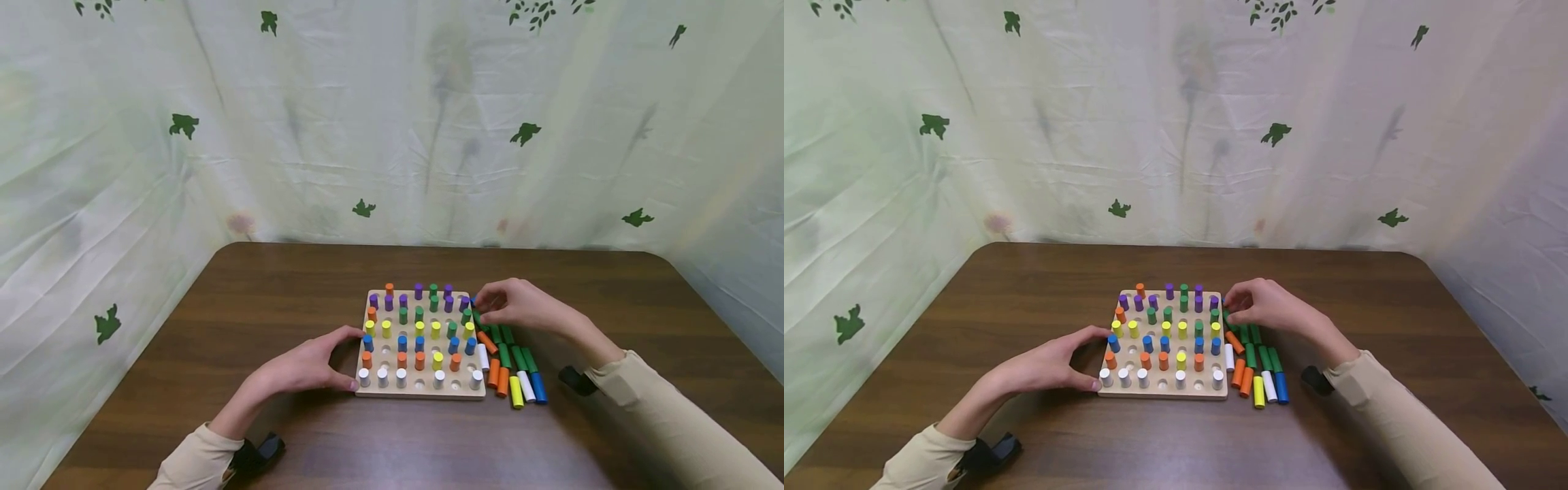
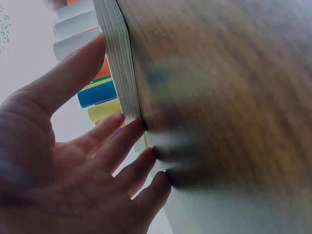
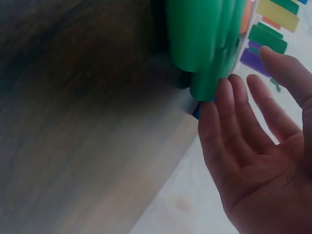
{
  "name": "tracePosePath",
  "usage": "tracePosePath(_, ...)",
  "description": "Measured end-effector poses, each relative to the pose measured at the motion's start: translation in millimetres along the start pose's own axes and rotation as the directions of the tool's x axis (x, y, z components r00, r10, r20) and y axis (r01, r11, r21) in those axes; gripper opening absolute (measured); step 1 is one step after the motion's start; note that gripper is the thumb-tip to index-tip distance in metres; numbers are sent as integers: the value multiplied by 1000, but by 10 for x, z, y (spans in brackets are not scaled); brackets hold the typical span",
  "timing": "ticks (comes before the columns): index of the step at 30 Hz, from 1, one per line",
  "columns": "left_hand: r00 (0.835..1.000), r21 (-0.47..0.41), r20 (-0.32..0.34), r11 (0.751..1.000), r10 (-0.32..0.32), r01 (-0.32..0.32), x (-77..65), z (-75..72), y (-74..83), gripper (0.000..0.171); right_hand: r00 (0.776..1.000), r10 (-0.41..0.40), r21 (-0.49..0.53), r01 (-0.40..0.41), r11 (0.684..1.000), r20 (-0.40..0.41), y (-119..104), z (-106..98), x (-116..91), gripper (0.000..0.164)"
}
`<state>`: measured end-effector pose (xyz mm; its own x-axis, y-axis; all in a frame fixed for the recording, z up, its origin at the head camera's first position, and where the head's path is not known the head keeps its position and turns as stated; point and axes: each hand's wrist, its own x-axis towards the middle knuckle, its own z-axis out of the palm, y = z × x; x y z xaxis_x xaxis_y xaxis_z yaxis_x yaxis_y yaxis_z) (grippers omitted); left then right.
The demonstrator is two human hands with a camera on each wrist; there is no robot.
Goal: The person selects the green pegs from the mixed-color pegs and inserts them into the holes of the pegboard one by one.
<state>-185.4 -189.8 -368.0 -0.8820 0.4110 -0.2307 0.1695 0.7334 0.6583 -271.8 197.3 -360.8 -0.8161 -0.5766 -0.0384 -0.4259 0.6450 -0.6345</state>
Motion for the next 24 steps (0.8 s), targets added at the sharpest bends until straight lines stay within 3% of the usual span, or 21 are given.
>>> tracePosePath(16,1000,2,7,1000,-17,17,3,-12,16,77,996,89,-31,-88,996,20,56,83,126,25)
tracePosePath(24,1000,3,7,1000,-21,21,-1,-10,23,75,998,58,32,-58,998,0,71,62,81,21)
